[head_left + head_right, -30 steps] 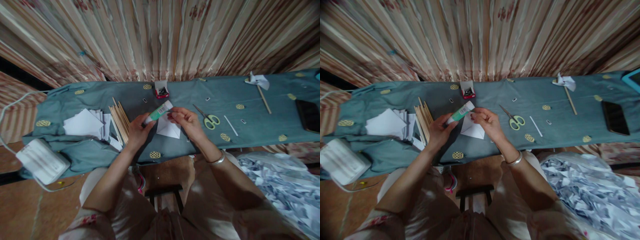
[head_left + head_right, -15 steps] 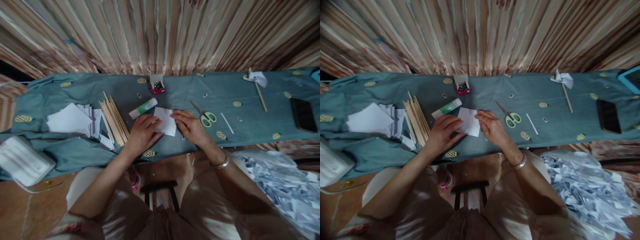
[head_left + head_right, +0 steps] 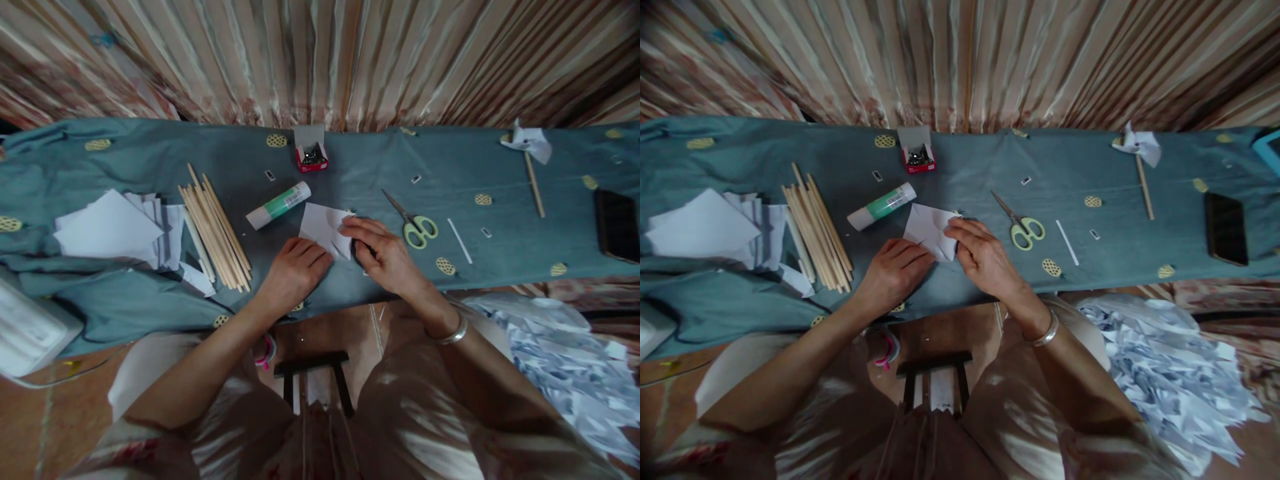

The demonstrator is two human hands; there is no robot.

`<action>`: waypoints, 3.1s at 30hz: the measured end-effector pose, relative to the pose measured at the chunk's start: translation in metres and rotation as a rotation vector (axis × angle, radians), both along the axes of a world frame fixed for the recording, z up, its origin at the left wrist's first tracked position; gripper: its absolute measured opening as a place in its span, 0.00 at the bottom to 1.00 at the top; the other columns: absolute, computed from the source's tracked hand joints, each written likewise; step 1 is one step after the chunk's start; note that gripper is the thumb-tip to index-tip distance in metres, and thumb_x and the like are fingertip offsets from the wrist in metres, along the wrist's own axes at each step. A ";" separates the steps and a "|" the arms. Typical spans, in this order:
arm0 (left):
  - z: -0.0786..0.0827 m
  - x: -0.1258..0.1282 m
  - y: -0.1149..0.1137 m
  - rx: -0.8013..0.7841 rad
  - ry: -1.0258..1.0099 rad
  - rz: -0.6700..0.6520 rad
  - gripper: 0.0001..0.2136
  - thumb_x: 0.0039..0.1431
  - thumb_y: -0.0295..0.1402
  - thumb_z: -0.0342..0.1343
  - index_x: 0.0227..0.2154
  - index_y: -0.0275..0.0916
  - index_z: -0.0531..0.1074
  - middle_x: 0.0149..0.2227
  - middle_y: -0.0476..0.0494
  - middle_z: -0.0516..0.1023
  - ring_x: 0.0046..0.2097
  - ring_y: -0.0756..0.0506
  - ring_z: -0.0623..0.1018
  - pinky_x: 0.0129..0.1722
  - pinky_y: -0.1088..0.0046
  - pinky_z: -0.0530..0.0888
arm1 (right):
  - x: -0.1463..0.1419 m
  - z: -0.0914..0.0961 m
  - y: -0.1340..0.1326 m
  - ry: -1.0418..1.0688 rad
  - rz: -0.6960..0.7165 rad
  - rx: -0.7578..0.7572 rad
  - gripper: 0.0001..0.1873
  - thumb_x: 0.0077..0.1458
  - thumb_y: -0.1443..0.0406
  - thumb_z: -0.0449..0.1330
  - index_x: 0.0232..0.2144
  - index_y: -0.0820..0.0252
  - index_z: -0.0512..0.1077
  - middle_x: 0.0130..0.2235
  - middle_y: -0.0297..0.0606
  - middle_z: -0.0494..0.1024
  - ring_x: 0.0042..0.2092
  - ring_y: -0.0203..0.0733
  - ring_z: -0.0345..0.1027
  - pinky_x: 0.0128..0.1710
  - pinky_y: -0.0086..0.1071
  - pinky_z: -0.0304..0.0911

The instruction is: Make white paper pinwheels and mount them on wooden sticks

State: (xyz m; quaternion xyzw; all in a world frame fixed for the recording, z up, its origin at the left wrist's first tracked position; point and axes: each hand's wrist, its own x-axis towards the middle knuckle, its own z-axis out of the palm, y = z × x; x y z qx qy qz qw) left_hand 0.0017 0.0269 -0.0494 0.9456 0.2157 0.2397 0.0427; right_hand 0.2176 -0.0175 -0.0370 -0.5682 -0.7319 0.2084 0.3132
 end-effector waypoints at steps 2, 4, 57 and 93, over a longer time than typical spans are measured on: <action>0.003 -0.001 -0.004 -0.013 -0.020 -0.003 0.08 0.67 0.27 0.51 0.38 0.35 0.76 0.37 0.42 0.81 0.39 0.44 0.76 0.41 0.65 0.71 | 0.000 0.003 -0.005 0.038 0.011 0.001 0.20 0.56 0.74 0.50 0.44 0.56 0.77 0.53 0.42 0.78 0.56 0.45 0.70 0.59 0.46 0.64; 0.006 -0.003 -0.009 -0.024 -0.055 -0.018 0.07 0.66 0.27 0.52 0.38 0.35 0.75 0.36 0.42 0.81 0.39 0.45 0.76 0.40 0.66 0.71 | 0.000 0.005 -0.013 0.080 0.034 0.001 0.18 0.54 0.75 0.51 0.39 0.56 0.77 0.48 0.40 0.81 0.51 0.45 0.73 0.55 0.45 0.67; 0.003 -0.008 -0.025 -0.103 -0.086 0.013 0.05 0.65 0.28 0.54 0.39 0.34 0.75 0.32 0.44 0.79 0.36 0.46 0.75 0.35 0.68 0.70 | -0.014 0.005 -0.025 -0.050 0.075 -0.056 0.06 0.59 0.65 0.60 0.39 0.54 0.77 0.48 0.39 0.79 0.52 0.49 0.70 0.54 0.48 0.65; 0.003 -0.008 -0.025 -0.147 -0.033 0.023 0.07 0.67 0.29 0.52 0.38 0.34 0.75 0.32 0.44 0.77 0.36 0.45 0.74 0.35 0.67 0.68 | -0.016 -0.006 -0.032 -0.115 0.115 -0.020 0.19 0.60 0.69 0.55 0.53 0.54 0.73 0.64 0.42 0.67 0.65 0.53 0.57 0.64 0.55 0.58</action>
